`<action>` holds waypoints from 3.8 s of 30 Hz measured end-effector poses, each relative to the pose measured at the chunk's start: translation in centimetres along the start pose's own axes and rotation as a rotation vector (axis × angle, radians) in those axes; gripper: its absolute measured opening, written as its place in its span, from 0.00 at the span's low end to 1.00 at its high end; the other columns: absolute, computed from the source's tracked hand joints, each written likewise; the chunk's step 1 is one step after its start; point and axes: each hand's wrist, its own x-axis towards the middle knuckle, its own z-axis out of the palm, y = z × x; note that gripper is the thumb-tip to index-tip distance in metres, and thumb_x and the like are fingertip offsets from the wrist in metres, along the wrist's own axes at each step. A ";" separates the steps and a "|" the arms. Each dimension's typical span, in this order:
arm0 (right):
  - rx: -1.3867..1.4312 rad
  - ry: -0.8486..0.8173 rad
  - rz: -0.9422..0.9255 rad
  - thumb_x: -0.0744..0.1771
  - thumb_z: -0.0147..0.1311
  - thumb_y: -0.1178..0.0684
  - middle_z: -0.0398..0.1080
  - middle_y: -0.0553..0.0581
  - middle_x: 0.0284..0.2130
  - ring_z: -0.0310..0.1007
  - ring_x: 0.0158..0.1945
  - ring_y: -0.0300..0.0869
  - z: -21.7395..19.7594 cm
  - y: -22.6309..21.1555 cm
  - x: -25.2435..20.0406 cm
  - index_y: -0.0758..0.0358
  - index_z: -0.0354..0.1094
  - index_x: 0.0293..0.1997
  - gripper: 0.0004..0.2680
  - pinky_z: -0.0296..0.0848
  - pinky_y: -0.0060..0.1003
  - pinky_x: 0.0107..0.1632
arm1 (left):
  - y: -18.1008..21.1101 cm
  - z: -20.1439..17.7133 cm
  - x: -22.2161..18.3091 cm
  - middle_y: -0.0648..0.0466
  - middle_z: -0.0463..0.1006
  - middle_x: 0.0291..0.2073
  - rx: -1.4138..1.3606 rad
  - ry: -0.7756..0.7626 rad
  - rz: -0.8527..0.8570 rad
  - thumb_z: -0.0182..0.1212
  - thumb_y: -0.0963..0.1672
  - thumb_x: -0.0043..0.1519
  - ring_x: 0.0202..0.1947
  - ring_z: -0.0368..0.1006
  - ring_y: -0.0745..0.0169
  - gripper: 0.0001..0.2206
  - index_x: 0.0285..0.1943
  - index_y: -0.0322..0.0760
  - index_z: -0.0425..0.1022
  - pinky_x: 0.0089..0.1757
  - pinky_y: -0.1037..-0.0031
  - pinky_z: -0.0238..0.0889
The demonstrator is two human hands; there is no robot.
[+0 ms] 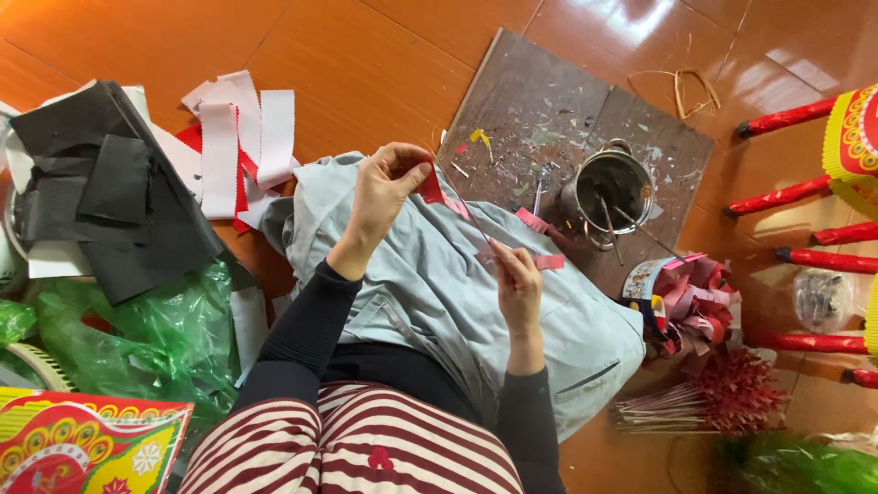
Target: Assembling decorative paper flowers by sticking paper petals onto wooden rods using adhesive.
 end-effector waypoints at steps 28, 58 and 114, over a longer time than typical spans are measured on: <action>-0.237 -0.026 -0.306 0.64 0.52 0.71 0.72 0.61 0.44 0.76 0.46 0.52 1.3 -7.4 4.6 0.57 0.69 0.64 0.21 0.75 0.42 0.46 | 0.4 1.7 -1.5 0.53 0.82 0.36 0.096 -0.241 -0.152 0.64 0.38 0.64 0.38 0.79 0.69 0.04 0.43 0.26 0.78 0.43 0.78 0.75; 0.074 -0.074 -0.157 0.68 0.50 0.71 0.73 0.59 0.41 0.76 0.42 0.44 2.7 -9.3 2.6 0.62 0.71 0.61 0.16 0.75 0.33 0.46 | 1.3 -0.4 -3.5 0.51 0.77 0.49 -0.293 -0.543 -0.093 0.64 0.37 0.66 0.53 0.73 0.67 0.04 0.47 0.29 0.77 0.57 0.74 0.67; 0.001 0.088 0.180 0.69 0.57 0.60 0.73 0.56 0.30 0.72 0.27 0.40 2.5 -8.2 1.5 0.67 0.70 0.45 0.03 0.71 0.34 0.32 | -2.4 0.8 -2.5 0.54 0.82 0.38 -0.086 -0.336 -0.209 0.66 0.38 0.65 0.39 0.76 0.71 0.05 0.46 0.27 0.79 0.42 0.77 0.71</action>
